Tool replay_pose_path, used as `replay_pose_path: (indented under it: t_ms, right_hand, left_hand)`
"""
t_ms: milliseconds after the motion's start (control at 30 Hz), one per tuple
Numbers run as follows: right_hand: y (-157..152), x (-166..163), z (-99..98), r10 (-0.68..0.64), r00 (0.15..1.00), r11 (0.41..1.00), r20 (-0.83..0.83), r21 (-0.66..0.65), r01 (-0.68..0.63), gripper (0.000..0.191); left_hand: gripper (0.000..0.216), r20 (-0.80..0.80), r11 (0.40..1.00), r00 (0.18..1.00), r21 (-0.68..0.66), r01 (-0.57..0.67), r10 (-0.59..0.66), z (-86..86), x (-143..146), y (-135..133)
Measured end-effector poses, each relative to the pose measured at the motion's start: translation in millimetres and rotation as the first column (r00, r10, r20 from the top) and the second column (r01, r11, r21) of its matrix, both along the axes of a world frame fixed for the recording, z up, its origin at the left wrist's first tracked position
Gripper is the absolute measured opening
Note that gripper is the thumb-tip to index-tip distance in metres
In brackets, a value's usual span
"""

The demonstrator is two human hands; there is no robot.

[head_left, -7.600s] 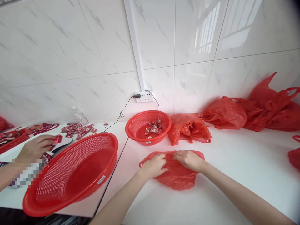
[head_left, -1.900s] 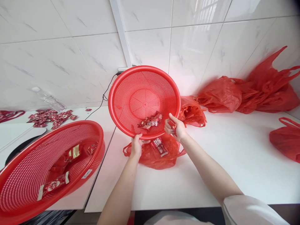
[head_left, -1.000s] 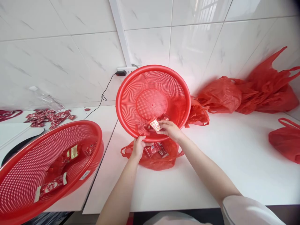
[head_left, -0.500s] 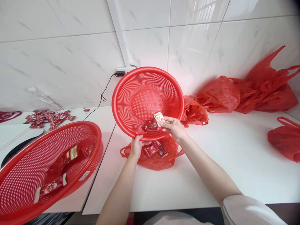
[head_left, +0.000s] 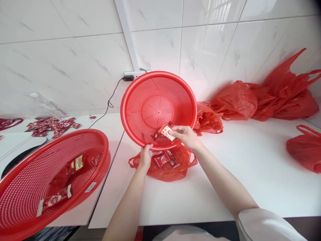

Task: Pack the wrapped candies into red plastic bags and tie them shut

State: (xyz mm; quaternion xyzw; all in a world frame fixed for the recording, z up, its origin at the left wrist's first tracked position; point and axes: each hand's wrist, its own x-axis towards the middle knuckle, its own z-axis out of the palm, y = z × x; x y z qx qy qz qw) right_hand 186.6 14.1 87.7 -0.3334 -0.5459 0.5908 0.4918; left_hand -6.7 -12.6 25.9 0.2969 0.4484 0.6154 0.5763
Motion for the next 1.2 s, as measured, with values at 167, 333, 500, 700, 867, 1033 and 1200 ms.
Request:
replay_pose_path:
  t_ms: [167, 333, 500, 700, 867, 1033, 1200]
  right_hand:
    - [4, 1, -5.0, -0.026, 0.999, 0.999, 0.027, 0.021, 0.026, 0.030]
    - [3, 2, -3.2, -0.052, 0.998, 0.997, 0.042, 0.060, 0.049, 0.028]
    - [-2, 8, 1.7, 0.066, 0.949, 0.981, 0.308, 0.153, -0.117, 0.031]
    - [-6, 1, -7.4, -0.145, 0.610, 0.926, 0.779, 0.324, -0.193, 0.023]
    - [-3, -16, -22.5, -0.475, 0.485, 0.806, 0.734, 0.584, -0.094, 0.030]
    - [6, -17, -34.7, -0.420, 0.512, 0.801, 0.749, 0.571, -0.179, 0.026]
    - [14, -8, -31.1, -0.293, 0.896, 0.940, 0.333, 0.271, 0.206, 0.017]
  left_hand:
    - [0.043, -0.007, 1.000, 1.000, 0.024, -0.006, 0.006, -1.9, -1, 1]
    - [0.040, -0.002, 1.000, 1.000, 0.020, -0.002, 0.002, -1.8, -1, 1]
    - [0.037, -0.010, 1.000, 1.000, -0.002, -0.011, 0.011, -0.7, -1, 2]
    - [0.032, -0.011, 1.000, 1.000, 0.018, -0.006, 0.006, -1.9, 0, 1]
    - [0.035, -0.030, 0.996, 0.996, -0.002, 0.088, -0.088, -4.0, 7, -5]
    - [0.035, 0.008, 0.980, 0.980, -0.039, 0.197, -0.197, -6.8, 19, -11]
    - [0.029, 0.017, 0.981, 0.982, -0.033, 0.190, -0.189, -6.1, 19, -11]
